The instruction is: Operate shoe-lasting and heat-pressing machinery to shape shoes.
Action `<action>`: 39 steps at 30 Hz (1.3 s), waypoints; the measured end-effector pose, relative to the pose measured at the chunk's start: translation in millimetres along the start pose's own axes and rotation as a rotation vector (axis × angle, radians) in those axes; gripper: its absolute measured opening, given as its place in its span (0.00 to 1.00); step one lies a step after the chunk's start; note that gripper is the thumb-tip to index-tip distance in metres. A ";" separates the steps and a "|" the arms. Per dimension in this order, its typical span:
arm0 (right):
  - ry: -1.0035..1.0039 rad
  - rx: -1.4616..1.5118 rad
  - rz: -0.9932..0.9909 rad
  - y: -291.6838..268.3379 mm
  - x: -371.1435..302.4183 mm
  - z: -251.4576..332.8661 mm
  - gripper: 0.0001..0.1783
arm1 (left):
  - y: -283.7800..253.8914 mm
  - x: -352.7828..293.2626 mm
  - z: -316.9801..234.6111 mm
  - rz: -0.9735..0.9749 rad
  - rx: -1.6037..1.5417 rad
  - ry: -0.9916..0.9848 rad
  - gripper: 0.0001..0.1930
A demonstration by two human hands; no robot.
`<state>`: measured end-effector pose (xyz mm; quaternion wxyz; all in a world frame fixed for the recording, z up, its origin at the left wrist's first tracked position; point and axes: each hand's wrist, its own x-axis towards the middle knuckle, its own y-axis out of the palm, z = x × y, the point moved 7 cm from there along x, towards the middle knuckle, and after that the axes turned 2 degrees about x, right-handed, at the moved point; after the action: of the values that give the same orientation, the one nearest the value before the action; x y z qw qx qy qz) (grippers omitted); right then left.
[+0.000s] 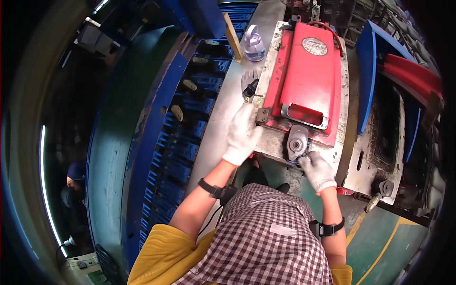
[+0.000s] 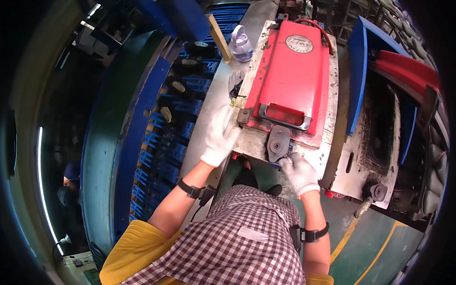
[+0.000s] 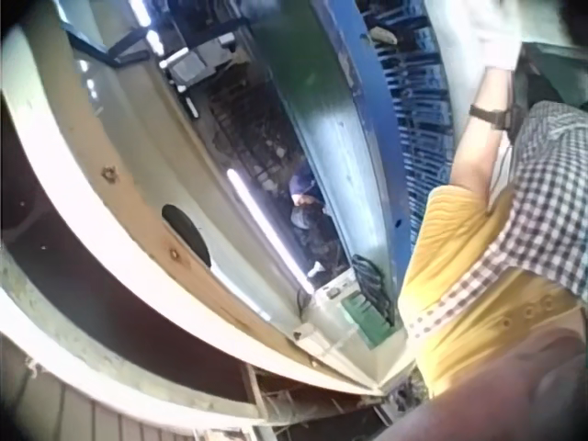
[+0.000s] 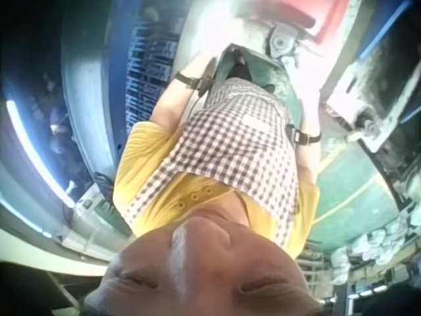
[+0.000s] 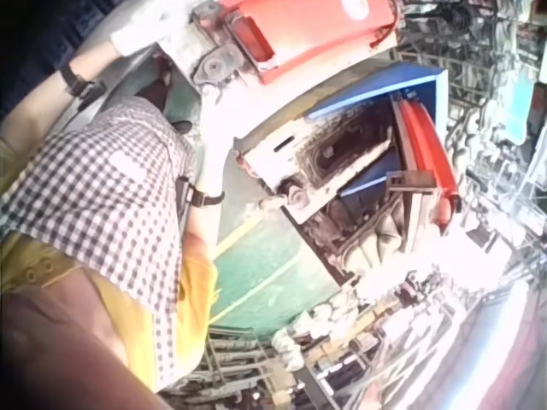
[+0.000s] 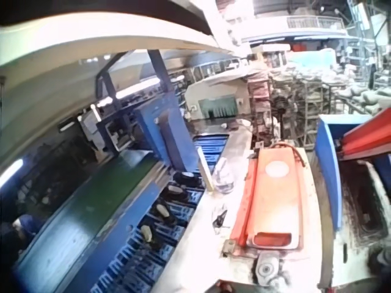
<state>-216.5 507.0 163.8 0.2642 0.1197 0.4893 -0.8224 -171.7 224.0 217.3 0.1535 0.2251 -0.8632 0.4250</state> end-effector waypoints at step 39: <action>-0.054 0.236 -0.038 0.1 1.6 1.3 0.26 | 142.6 78.8 -115.8 1.062 0.248 0.077 0.32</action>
<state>-217.7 505.4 163.6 0.2455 0.1186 0.3839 -0.8822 -304.3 373.3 227.0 -0.0782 -0.2412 -0.7953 0.5506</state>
